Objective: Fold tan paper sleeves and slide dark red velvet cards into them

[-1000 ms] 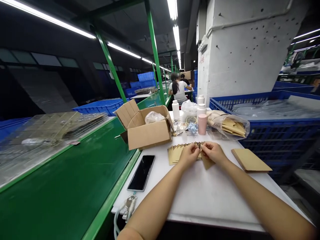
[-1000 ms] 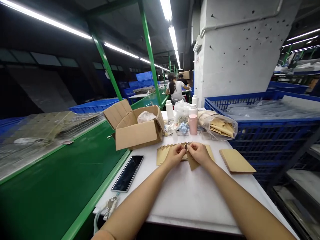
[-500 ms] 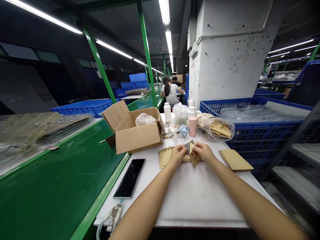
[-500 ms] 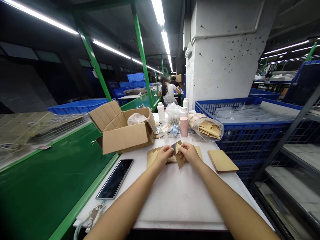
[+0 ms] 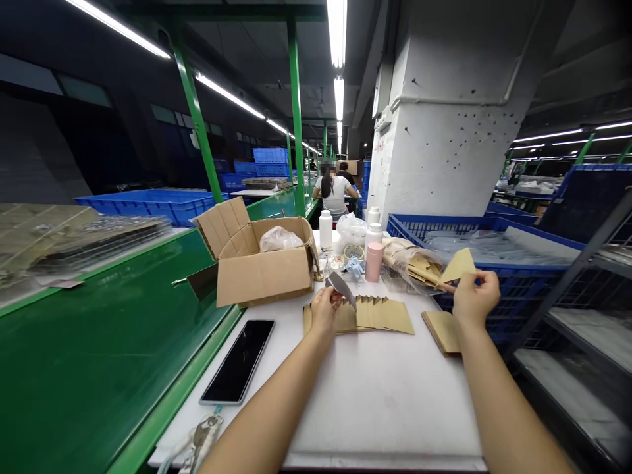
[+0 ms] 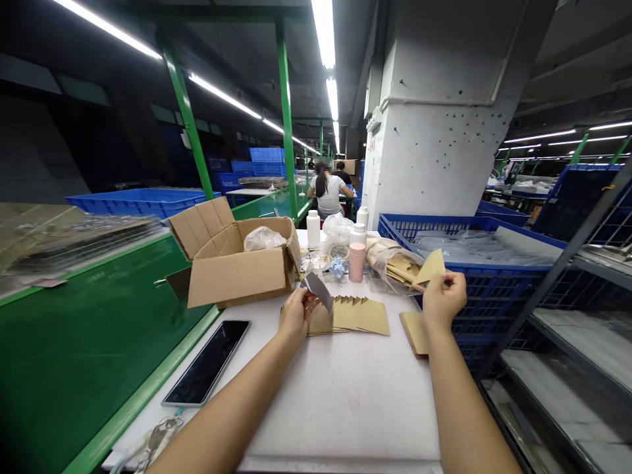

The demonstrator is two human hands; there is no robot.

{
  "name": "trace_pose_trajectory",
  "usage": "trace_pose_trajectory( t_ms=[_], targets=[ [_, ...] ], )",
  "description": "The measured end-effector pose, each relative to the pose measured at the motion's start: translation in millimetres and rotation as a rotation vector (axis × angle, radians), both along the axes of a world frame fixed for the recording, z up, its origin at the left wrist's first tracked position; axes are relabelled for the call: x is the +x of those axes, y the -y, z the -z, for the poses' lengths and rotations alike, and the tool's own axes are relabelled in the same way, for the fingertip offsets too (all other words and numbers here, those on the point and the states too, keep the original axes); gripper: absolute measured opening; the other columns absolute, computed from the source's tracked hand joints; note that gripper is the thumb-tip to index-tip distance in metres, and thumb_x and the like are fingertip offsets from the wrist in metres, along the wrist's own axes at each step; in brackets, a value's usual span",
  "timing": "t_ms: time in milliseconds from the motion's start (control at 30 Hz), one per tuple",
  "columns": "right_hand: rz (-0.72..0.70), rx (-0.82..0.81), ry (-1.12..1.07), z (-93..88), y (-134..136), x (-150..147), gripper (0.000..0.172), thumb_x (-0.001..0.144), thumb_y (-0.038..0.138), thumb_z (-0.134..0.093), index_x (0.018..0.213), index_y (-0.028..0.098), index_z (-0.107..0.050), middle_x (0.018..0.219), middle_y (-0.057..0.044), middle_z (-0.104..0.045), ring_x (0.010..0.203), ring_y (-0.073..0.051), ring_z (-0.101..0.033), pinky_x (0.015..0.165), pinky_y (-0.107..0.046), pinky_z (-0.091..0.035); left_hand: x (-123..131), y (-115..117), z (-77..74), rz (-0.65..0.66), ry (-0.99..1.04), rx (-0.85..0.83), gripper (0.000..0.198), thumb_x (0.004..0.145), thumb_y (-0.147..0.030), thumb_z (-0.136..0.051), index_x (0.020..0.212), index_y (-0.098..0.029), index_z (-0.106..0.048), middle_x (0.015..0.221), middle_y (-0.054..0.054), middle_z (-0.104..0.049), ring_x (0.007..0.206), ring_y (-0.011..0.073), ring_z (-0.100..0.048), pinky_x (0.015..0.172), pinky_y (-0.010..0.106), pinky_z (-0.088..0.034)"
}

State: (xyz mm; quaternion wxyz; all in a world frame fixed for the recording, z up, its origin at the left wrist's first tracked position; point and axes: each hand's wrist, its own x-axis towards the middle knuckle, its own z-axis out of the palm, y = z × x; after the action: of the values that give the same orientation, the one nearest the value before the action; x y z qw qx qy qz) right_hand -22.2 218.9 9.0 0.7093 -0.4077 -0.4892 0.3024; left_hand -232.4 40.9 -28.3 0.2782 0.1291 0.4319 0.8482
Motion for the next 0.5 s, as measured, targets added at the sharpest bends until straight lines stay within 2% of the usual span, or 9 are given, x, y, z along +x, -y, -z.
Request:
trace_pose_trajectory(
  t_ms=[67, 133, 200, 333, 500],
  targets=[
    [0.174, 0.2, 0.382, 6.3, -5, 1, 0.002, 0.075, 0.022, -0.046, 0.073, 0.021, -0.045, 0.089, -0.008, -0.059, 0.076, -0.019, -0.057, 0.066, -0.034, -0.047, -1, 1, -2.5, 0.002, 0.014, 0.017, 0.018, 0.061, -0.03, -0.065, 0.066, -0.017, -0.053, 0.062, -0.002, -0.057, 0.058, 0.0096, -0.054, 0.06, 0.021, -0.044],
    [0.177, 0.223, 0.76, 15.5, -11, -8, 0.008, 0.078, 0.019, -0.043, 0.075, 0.019, -0.05, 0.088, -0.012, -0.059, 0.079, -0.021, -0.056, 0.068, -0.034, -0.042, 0, 1, -3.9, 0.011, 0.019, 0.024, 0.018, 0.061, -0.03, -0.065, 0.066, -0.016, -0.054, 0.062, -0.002, -0.057, 0.059, 0.0097, -0.054, 0.059, 0.021, -0.044],
    [0.108, 0.182, 1.002, 23.7, -18, -23, 0.014, 0.081, 0.017, -0.04, 0.079, 0.017, -0.054, 0.088, -0.015, -0.059, 0.077, -0.02, -0.055, 0.066, -0.033, -0.038, 2, 1, -4.3, 0.023, 0.016, 0.026, 0.019, 0.061, -0.031, -0.065, 0.066, -0.016, -0.054, 0.064, -0.001, -0.058, 0.059, 0.0096, -0.054, 0.06, 0.021, -0.044],
    [-0.014, 0.19, 1.126, 27.8, -34, -52, 0.016, 0.082, 0.015, -0.043, 0.084, 0.013, -0.059, 0.09, -0.02, -0.06, 0.077, -0.02, -0.056, 0.063, -0.032, -0.034, 4, 3, -3.9, 0.048, -0.003, 0.017, 0.02, 0.062, -0.032, -0.064, 0.066, -0.016, -0.053, 0.062, -0.001, -0.057, 0.056, 0.0085, -0.052, 0.059, 0.02, -0.042],
    [-0.131, 0.226, 1.176, 19.3, -53, -80, 0.019, 0.082, 0.014, -0.045, 0.086, 0.008, -0.062, 0.088, -0.02, -0.062, 0.08, -0.023, -0.058, 0.071, -0.033, -0.037, 5, 4, -2.9, 0.055, -0.03, -0.004, 0.023, 0.062, -0.035, -0.064, 0.064, -0.016, -0.052, 0.061, 0.0, -0.057, 0.057, 0.0098, -0.053, 0.057, 0.02, -0.04]
  ],
)
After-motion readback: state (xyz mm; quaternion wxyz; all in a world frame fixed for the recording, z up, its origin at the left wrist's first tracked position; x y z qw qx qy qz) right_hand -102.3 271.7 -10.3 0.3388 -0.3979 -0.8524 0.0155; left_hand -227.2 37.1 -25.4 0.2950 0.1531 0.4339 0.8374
